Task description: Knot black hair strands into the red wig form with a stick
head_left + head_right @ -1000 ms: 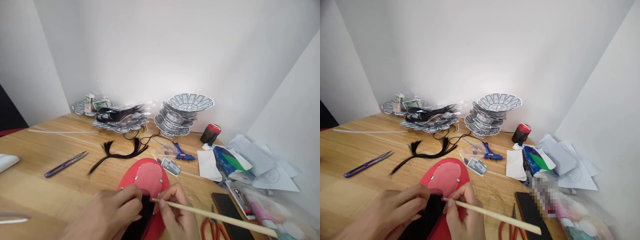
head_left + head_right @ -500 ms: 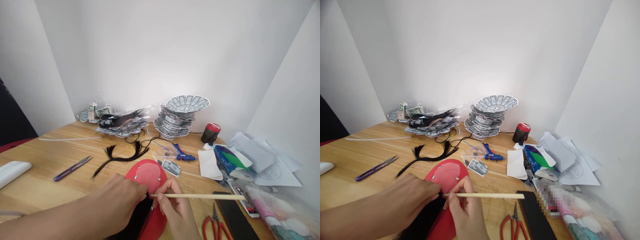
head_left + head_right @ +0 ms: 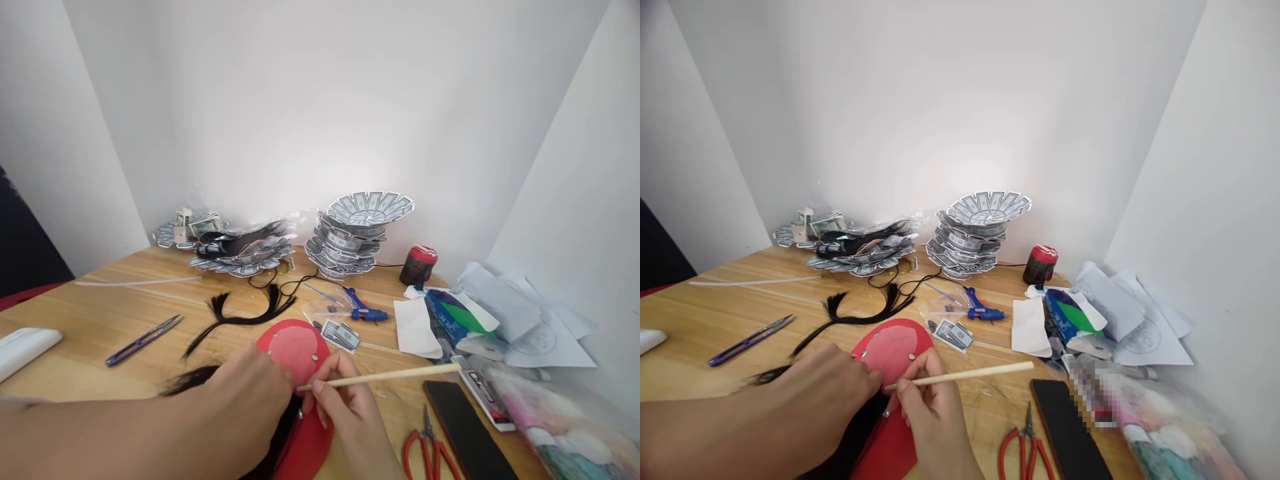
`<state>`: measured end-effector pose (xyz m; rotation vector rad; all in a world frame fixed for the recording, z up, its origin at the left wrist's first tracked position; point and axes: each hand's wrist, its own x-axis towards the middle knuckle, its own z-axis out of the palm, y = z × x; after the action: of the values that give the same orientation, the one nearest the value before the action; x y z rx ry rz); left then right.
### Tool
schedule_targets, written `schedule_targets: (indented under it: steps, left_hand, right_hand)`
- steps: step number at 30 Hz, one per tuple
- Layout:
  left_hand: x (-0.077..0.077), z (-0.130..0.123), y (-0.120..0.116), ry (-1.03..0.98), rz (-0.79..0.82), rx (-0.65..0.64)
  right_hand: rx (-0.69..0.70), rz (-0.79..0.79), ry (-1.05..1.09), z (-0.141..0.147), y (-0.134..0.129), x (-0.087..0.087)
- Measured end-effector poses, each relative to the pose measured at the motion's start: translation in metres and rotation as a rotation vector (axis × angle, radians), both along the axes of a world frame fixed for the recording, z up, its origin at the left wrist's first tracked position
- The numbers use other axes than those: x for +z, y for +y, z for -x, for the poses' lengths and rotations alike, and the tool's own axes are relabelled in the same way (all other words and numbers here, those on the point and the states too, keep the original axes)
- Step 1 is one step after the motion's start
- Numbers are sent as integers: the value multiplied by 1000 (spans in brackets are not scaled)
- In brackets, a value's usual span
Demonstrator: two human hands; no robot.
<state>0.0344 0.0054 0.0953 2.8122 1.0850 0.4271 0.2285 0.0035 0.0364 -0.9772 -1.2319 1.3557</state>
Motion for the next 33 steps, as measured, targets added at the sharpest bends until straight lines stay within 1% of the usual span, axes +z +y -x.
schedule_targets:
  steps: [3,5,7,10,12,14,16,19,21,23,26,30,33]
  left_hand:
    - [7,0,-4,173,-66,-6]
    - [12,-1,-4,236,-84,-13]
    - [14,0,-1,274,-66,-29]
    - [10,9,5,293,11,-68]
    - [4,17,10,273,26,-117]
    - [-1,23,14,197,27,-164]
    - [-5,25,17,27,104,-187]
    - [-12,21,19,-310,370,-198]
    - [-19,17,21,-457,531,-182]
    - [-25,15,22,-525,632,-128]
    - [-32,16,25,-575,705,-45]
    - [-39,17,27,-627,732,-8]
    - [-43,16,29,-661,740,3]
  right_hand:
    - [7,44,41,1,2,3]
    - [2,50,61,1,2,5]
    - [-2,61,70,2,3,6]
    - [-8,77,86,2,2,9]
    - [-14,79,95,3,1,10]
    - [-22,75,94,3,1,11]
    - [-29,70,88,3,1,9]
    - [-50,54,98,3,1,2]
    - [-61,47,120,3,1,-2]
    - [-62,46,138,2,1,-5]
    - [-64,47,135,2,-1,-5]
    - [-93,17,82,4,-4,-5]
    - [-149,-61,57,8,-6,-9]
